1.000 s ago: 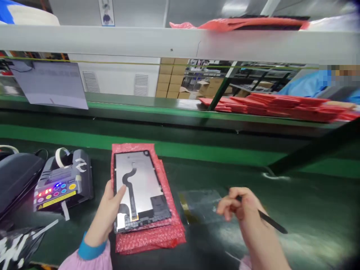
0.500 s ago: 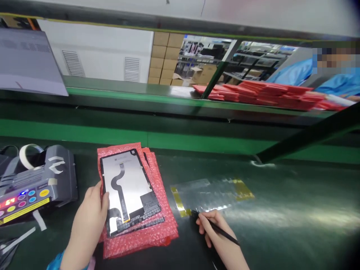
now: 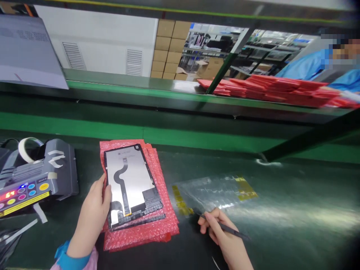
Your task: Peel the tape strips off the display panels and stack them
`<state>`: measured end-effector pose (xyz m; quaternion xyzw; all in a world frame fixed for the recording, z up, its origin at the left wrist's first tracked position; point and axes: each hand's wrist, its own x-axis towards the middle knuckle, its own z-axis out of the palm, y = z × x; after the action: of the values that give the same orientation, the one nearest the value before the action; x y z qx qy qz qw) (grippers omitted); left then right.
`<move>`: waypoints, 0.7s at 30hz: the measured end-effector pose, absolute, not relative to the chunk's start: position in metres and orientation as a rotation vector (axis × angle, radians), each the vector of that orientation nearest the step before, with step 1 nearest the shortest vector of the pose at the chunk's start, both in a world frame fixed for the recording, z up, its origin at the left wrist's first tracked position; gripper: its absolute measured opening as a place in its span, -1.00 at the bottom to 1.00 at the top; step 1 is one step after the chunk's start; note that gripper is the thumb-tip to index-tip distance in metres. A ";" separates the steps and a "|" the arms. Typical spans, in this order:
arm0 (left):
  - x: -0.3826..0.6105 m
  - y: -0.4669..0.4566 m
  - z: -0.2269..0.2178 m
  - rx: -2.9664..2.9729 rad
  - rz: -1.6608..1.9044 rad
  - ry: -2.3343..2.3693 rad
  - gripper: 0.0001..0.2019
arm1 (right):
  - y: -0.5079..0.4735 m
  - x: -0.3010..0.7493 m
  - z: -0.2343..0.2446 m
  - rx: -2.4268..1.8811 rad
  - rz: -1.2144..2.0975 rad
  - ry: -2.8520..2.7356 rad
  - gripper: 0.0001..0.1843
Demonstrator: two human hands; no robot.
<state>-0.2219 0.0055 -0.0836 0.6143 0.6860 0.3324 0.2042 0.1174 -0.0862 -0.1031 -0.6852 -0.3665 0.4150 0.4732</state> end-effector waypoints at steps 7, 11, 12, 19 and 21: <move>-0.232 -0.008 -0.086 1.595 0.931 1.814 -0.34 | -0.094 0.100 -0.096 -1.461 1.152 -0.768 -0.38; -0.237 -0.026 -0.087 1.776 1.051 1.801 -0.49 | -0.094 0.068 -0.085 -1.350 1.219 -0.777 -0.45; -0.237 -0.030 -0.086 1.895 1.093 1.781 -0.55 | -0.094 0.057 -0.081 -1.328 1.237 -0.801 -0.46; -0.227 -0.049 -0.072 2.502 0.999 1.351 -0.64 | -0.074 -0.016 -0.057 -1.291 1.253 -0.957 -0.46; -0.222 -0.050 -0.073 2.529 0.920 1.250 -0.63 | -0.068 -0.023 -0.057 -1.328 1.294 -0.991 -0.45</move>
<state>-0.2222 -0.0497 -0.0726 0.8490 0.4198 0.3090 0.0870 -0.0235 -0.0677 -0.0575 -0.5483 -0.4091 0.5344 0.4964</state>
